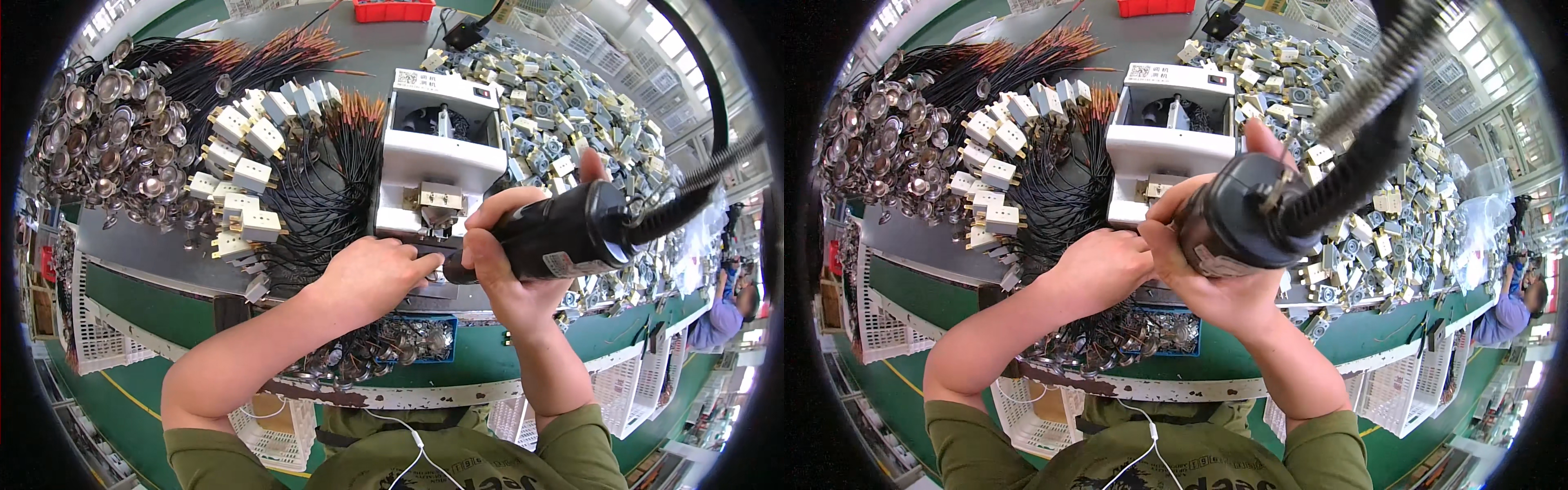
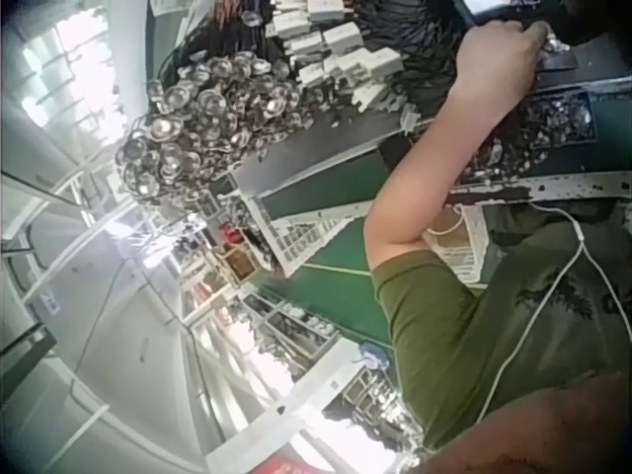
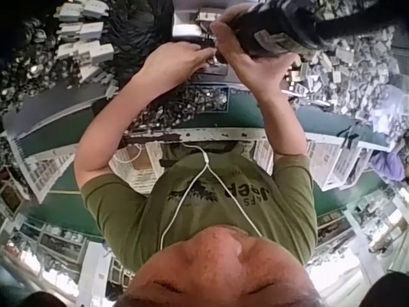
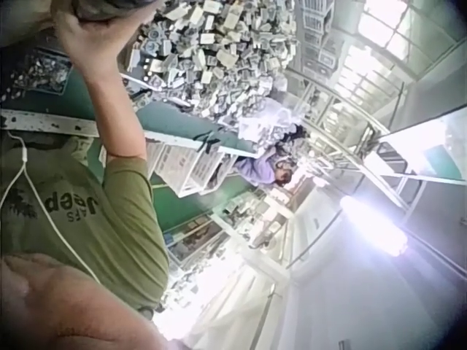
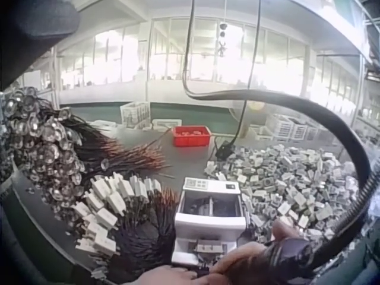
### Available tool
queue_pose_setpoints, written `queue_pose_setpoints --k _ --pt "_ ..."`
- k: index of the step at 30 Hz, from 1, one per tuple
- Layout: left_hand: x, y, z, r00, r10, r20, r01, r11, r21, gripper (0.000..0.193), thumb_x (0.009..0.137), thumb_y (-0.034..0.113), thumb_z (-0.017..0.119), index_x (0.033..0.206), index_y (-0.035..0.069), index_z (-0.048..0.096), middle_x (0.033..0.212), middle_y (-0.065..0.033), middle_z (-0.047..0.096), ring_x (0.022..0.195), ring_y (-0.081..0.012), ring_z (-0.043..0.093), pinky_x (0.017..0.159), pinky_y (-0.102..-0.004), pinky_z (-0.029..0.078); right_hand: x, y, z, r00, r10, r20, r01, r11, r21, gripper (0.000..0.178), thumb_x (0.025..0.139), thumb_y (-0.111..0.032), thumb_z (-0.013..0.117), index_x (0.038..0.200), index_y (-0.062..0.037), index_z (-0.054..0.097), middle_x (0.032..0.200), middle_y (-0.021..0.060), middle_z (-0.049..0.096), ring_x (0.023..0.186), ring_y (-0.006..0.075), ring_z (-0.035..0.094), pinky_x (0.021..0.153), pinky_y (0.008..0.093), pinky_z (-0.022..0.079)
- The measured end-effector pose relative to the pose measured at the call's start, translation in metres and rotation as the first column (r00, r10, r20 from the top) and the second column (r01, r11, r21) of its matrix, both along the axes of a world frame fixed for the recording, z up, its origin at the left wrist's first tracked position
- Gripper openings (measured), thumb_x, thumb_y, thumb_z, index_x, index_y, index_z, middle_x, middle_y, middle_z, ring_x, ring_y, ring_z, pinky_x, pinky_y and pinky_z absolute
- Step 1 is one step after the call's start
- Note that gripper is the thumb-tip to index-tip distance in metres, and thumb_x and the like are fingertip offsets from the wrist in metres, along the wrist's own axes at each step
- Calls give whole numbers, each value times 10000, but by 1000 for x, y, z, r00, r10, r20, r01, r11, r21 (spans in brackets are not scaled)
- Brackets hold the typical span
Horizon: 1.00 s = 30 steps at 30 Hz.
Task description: Assembling small electronic components into a frame and securing them with a power tool.
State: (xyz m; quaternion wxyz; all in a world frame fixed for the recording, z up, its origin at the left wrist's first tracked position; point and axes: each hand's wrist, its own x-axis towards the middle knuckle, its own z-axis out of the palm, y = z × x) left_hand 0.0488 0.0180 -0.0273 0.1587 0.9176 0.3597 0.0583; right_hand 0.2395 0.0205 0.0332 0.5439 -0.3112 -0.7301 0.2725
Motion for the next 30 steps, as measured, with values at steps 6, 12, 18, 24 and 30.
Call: queue_pose_setpoints --k 6,12,18,24,30 --pt "0 1 -4 999 17 47 -16 1000 -22 342 917 291 651 1209 112 651 891 -72 702 884 -262 703 727 -415 564 -1 2 1 996 85 9 -85 995 51 1139 810 27 768 1568 -159 -62 881 126 653 642 162 631 594 282 551" --pt "-1 -1 2 1000 19 17 -19 1000 -11 336 914 297 654 1200 121 647 870 -69 697 880 -269 700 715 -424 559 -1 -7 4 935 97 -341 -152 979 -138 1130 798 -109 843 1587 -184 37 838 146 661 656 186 654 593 310 561" --pt "2 0 6 1000 23 8 -23 1000 -4 288 921 291 647 1154 121 636 847 -70 688 872 -274 695 705 -429 550 13 0 43 831 338 -441 -432 892 -130 826 1003 -567 437 1612 -186 27 1202 355 571 758 337 668 665 434 577" --pt "2 -2 5 999 46 -11 -45 999 8 277 937 305 630 1158 137 639 830 -60 672 859 -271 687 720 -419 539 -5 -2 36 789 120 -603 -325 914 -242 883 981 -574 513 1608 -166 44 1131 292 614 698 239 670 635 367 573" --pt "1 -2 1 999 32 36 -33 999 20 304 927 293 642 1186 134 648 844 -59 688 875 -262 698 706 -427 552 -10 0 18 964 21 -264 -60 988 -144 1053 867 -39 719 1605 -147 -25 992 157 657 647 133 621 613 254 517"
